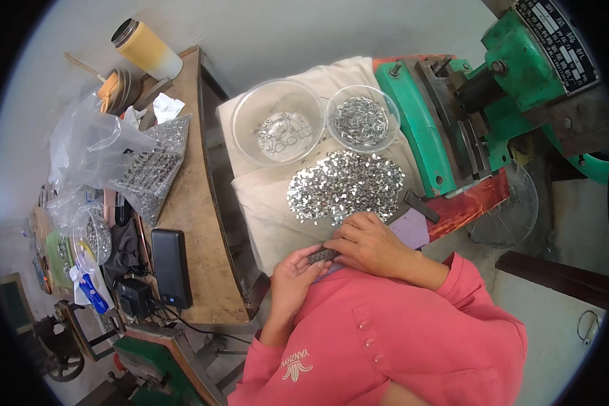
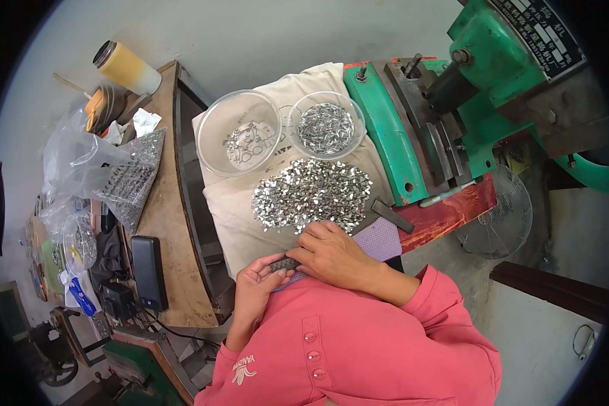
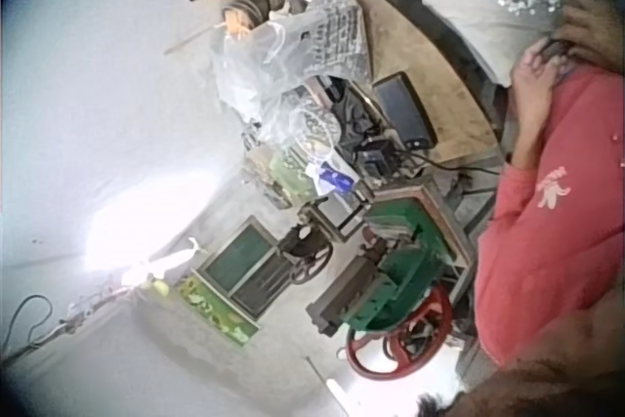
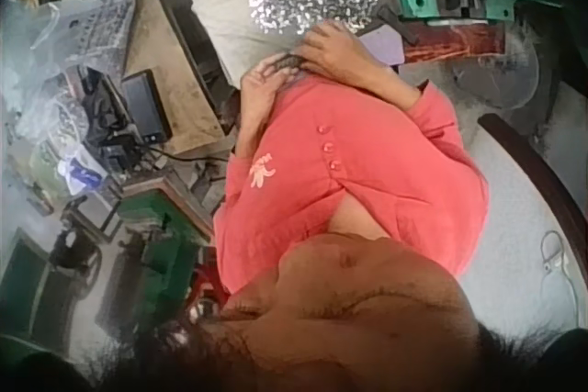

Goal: The person assembles small metal components by hand, picking up a base piece and a pin from a pile and inserting them into a purple grid. They then use a green manual press machine to secure the parts together. The process involves repetitive picking, placing, and pressing actions.

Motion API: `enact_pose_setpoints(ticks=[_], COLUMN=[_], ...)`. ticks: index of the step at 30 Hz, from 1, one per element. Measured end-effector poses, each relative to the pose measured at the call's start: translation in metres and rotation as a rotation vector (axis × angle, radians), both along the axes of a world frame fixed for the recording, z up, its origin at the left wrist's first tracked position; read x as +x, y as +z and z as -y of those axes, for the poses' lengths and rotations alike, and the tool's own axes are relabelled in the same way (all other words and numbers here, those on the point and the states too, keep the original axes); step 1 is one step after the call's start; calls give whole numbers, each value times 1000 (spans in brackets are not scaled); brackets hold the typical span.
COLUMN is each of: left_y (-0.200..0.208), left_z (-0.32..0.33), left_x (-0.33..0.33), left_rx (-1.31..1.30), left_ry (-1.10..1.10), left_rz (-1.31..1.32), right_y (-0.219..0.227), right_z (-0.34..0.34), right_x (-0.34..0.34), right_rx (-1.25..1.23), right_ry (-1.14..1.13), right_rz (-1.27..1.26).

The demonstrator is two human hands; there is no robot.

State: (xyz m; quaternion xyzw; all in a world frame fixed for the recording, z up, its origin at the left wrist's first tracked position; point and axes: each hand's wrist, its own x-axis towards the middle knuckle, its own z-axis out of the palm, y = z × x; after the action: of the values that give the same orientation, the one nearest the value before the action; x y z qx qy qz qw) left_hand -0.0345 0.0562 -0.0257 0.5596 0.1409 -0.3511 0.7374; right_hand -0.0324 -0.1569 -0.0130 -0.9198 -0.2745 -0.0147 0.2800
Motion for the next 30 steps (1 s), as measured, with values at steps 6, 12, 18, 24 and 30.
enact_pose_setpoints(ticks=[6, 12, 18, 24, 30], left_y=[4, 10, 26, 57, 78], left_z=[-23, -22, -19, -22, 2], left_x=[10, 16, 25, 51, 112], left_rx=[-151, -283, -241, -183, 44], left_ry=[-155, -258, -146, 96, 140], left_rz=[-124, -229, -196, -77, 439], right_y=[12, 38, 62, 64, 37], right_z=[4, 6, 9, 32, 46], right_x=[-5, 4, 24, 18, -5], right_rx=[48, -88, -14, 78, 108], right_ry=[35, 114, -23, -291, -407], right_rz=[77, 166, 231, 348, 263])
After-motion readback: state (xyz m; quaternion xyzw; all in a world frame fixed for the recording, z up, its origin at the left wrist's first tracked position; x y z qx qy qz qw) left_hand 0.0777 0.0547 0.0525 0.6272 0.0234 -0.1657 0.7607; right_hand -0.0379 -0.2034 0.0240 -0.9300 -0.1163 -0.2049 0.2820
